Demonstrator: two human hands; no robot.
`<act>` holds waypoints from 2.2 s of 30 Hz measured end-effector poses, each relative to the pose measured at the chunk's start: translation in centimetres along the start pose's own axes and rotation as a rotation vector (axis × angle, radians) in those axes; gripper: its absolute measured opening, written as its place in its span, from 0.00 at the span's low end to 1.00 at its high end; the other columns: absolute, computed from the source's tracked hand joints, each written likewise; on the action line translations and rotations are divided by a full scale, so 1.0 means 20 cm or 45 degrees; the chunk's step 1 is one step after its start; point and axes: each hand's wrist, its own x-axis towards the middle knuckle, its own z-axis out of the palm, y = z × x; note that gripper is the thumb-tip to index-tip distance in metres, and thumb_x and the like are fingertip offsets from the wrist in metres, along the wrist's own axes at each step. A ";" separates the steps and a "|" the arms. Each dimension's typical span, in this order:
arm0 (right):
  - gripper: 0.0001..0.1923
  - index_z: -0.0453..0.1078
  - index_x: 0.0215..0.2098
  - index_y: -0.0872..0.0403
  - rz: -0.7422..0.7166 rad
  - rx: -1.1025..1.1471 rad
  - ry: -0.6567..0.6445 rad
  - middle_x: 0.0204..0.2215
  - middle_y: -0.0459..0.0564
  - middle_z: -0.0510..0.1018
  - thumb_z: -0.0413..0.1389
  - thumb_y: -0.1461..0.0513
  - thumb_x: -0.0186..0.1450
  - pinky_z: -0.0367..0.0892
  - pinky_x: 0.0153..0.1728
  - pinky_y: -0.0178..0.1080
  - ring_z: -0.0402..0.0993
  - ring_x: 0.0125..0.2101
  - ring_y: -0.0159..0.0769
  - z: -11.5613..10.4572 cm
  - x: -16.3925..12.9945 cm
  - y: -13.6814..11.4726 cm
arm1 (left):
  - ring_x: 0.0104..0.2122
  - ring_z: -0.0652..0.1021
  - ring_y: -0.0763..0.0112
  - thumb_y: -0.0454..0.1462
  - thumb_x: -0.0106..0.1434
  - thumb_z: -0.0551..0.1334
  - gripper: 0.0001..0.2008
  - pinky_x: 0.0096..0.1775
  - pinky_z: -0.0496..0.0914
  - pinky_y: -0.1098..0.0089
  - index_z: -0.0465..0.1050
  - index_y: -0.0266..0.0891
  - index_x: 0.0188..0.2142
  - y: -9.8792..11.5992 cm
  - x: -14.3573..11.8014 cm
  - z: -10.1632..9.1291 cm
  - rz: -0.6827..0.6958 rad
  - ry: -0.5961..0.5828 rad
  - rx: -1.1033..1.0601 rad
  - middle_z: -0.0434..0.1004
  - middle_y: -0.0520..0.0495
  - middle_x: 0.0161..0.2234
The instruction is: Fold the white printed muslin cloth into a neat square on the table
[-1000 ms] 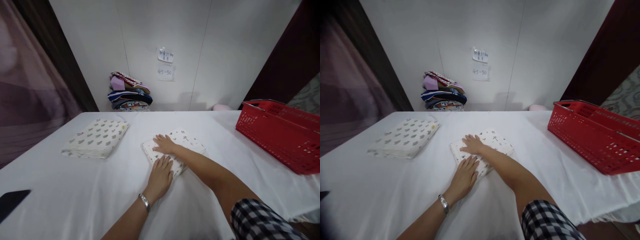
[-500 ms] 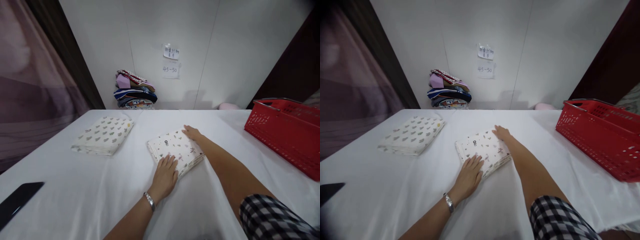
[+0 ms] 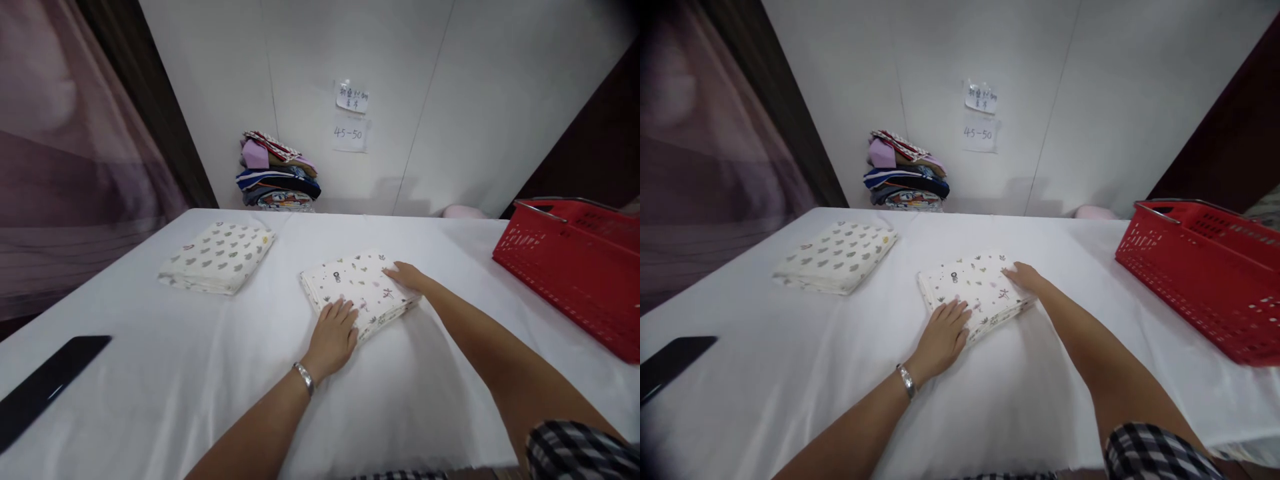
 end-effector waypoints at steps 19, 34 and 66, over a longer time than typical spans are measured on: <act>0.12 0.74 0.40 0.51 -0.572 0.350 0.192 0.39 0.47 0.78 0.50 0.63 0.62 0.63 0.44 0.35 0.72 0.41 0.35 0.05 -0.16 -0.48 | 0.37 0.71 0.70 0.37 0.66 0.50 0.12 0.45 0.61 0.63 0.71 0.40 0.34 0.02 0.03 -0.03 0.096 0.085 -0.312 0.75 0.50 0.33; 0.07 0.74 0.29 0.55 -0.513 0.111 -0.077 0.30 0.49 0.79 0.54 0.63 0.59 0.60 0.32 0.32 0.72 0.33 0.34 0.15 -0.22 -0.91 | 0.36 0.71 0.68 0.37 0.63 0.53 0.09 0.43 0.61 0.63 0.72 0.40 0.32 0.03 0.03 -0.01 0.134 0.071 -0.306 0.74 0.48 0.31; 0.07 0.70 0.38 0.53 -0.784 0.231 0.020 0.42 0.50 0.73 0.54 0.62 0.61 0.63 0.42 0.37 0.70 0.39 0.34 0.22 -0.21 -0.97 | 0.39 0.70 0.65 0.37 0.63 0.54 0.09 0.43 0.61 0.61 0.73 0.41 0.36 0.02 0.03 -0.01 0.126 0.038 -0.312 0.74 0.47 0.35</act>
